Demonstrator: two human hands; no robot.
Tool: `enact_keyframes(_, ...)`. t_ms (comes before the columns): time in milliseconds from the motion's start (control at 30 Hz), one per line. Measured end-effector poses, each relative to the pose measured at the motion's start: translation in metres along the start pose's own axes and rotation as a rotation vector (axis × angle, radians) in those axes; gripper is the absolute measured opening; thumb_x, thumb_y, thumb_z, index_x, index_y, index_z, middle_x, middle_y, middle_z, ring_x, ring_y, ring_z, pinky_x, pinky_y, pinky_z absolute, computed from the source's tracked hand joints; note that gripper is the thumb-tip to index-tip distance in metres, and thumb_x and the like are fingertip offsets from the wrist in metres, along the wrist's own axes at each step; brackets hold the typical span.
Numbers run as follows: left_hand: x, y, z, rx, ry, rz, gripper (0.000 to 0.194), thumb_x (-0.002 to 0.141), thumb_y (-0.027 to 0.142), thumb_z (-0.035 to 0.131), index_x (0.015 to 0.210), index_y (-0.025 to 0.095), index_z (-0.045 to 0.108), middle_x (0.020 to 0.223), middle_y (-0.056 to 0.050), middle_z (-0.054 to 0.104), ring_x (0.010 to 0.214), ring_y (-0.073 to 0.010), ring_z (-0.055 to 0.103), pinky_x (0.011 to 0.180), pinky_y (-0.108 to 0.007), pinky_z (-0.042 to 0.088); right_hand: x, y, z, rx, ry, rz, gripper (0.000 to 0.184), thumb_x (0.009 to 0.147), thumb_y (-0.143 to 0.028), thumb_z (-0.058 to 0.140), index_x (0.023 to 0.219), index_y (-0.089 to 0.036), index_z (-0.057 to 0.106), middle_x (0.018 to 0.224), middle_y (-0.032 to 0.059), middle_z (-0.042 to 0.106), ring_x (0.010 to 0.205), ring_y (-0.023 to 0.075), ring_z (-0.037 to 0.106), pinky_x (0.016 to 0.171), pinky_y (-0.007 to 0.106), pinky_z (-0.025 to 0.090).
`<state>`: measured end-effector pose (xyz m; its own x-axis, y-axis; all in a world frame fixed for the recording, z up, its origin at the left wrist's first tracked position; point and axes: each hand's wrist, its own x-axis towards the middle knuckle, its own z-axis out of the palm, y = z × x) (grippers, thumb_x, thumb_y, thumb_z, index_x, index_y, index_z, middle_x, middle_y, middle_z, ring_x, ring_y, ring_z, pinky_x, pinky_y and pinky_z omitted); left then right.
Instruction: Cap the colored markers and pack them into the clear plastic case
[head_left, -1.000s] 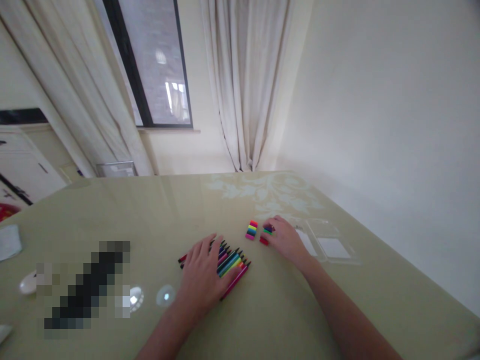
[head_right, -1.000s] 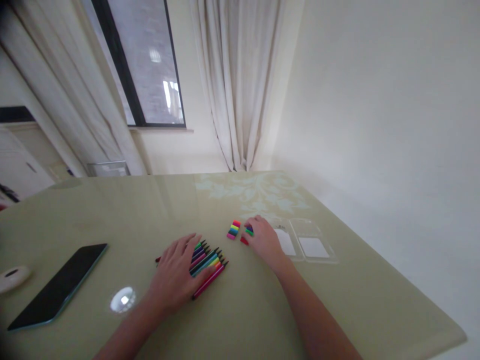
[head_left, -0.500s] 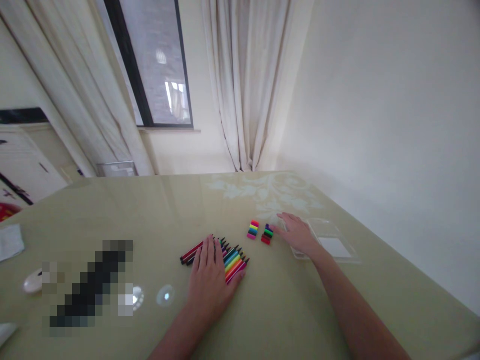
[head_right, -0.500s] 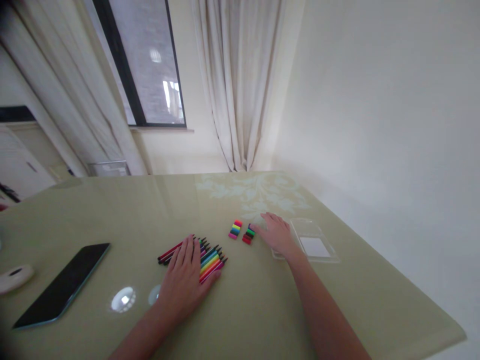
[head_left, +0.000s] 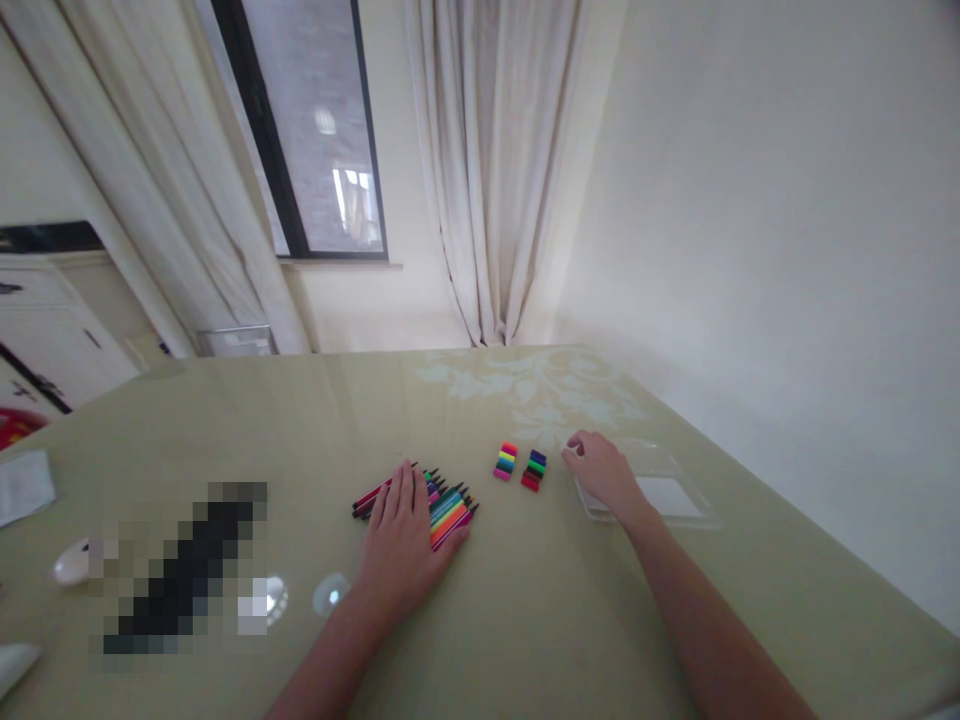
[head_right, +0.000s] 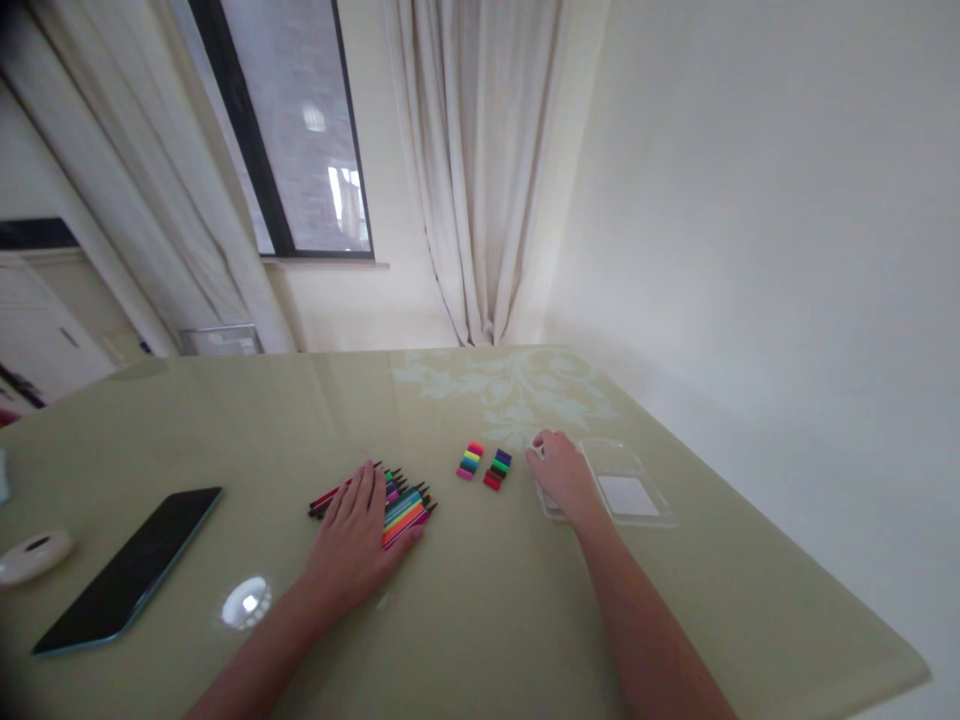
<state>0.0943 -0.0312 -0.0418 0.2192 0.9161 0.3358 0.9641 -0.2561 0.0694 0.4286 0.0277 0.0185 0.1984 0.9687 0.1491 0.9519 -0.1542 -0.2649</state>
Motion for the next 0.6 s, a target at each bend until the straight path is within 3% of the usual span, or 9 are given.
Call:
enact_keyframes(300, 0.005, -0.014, -0.002, -0.015, -0.045, 0.005, 0.103, 0.092, 0.079, 0.039, 0.158, 0.000, 0.036, 0.165, -0.027, 0.030, 0.154, -0.0398, 0.030, 0.125, -0.054, 0.027, 0.002, 0.003, -0.001, 0.050, 0.000, 0.011, 0.016, 0.093, -0.026, 0.063, 0.103, -0.018, 0.071, 0.095, 0.0078, 0.075, 0.089, 0.0213, 0.068, 0.072, 0.028, 0.041)
enact_keyframes(600, 0.014, -0.042, -0.008, 0.023, -0.114, 0.023, 0.103, 0.092, 0.080, 0.036, 0.157, 0.000, 0.037, 0.166, -0.025, 0.029, 0.154, -0.0384, 0.031, 0.125, -0.053, 0.027, -0.001, -0.005, 0.001, 0.064, -0.023, 0.001, 0.017, 0.092, -0.022, 0.062, 0.106, -0.019, 0.071, 0.097, 0.0074, 0.077, 0.092, 0.0212, 0.070, 0.072, 0.028, 0.042)
